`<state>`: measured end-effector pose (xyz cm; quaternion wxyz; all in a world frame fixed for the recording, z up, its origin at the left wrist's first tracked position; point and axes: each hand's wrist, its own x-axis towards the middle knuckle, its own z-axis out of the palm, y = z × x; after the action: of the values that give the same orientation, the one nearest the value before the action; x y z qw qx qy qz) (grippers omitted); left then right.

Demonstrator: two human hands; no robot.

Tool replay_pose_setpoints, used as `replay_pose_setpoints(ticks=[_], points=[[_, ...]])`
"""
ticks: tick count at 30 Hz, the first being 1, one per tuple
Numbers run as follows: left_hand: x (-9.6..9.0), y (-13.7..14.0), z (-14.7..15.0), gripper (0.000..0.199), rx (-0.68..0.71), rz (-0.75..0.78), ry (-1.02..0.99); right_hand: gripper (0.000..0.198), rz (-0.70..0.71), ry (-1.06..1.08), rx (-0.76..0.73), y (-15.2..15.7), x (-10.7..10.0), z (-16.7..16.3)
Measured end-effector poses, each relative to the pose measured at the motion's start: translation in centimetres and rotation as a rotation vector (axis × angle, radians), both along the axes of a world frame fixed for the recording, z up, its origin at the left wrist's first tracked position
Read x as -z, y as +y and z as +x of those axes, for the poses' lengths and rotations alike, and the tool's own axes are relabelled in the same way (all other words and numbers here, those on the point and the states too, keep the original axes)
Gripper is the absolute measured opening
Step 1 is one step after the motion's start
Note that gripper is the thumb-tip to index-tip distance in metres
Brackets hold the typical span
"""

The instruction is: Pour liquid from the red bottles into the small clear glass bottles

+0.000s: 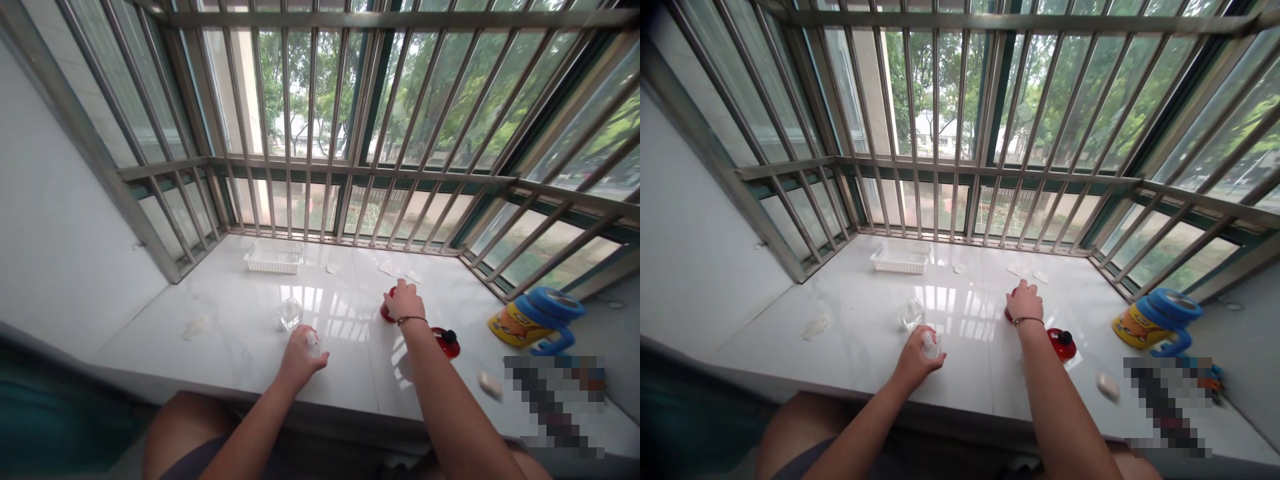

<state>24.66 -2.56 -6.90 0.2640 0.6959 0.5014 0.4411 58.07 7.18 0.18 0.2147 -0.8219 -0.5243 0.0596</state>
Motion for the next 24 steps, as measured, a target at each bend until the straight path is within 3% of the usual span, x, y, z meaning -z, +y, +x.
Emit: replay_pose_setpoints(ticks=[7, 11, 14, 18, 21, 24], points=[[-0.2, 0.0, 0.0, 0.029, 0.004, 0.010, 0.012, 0.091, 0.065, 0.073, -0.587, -1.0, 0.4, -7.9], [0.0, 0.1, -0.2, 0.030, 0.015, 0.000, 0.002, 0.077, 0.155, 0.051, -0.736, -3.9, -0.6, -8.8], [0.2, 0.2, -0.1, 0.033, 0.001, -0.011, -0.009, 0.054, 0.305, -0.093, -0.701, -6.6, -1.4, -5.9], [0.6, 0.5, 1.6, 0.033, 0.005, -0.046, -0.021, 0.052, 0.412, -0.279, -0.457, -9.9, -0.4, 0.7], [1.1, 1.3, 5.2, 0.036, 0.095, -0.076, -0.027, 0.057, 0.445, -0.292, -0.328, -11.9, 1.6, 5.0], [1.6, 3.0, 10.6, 0.041, 0.206, -0.097, -0.006, 0.047, 0.448, -0.278, -0.313, -13.5, 3.3, 7.1]])
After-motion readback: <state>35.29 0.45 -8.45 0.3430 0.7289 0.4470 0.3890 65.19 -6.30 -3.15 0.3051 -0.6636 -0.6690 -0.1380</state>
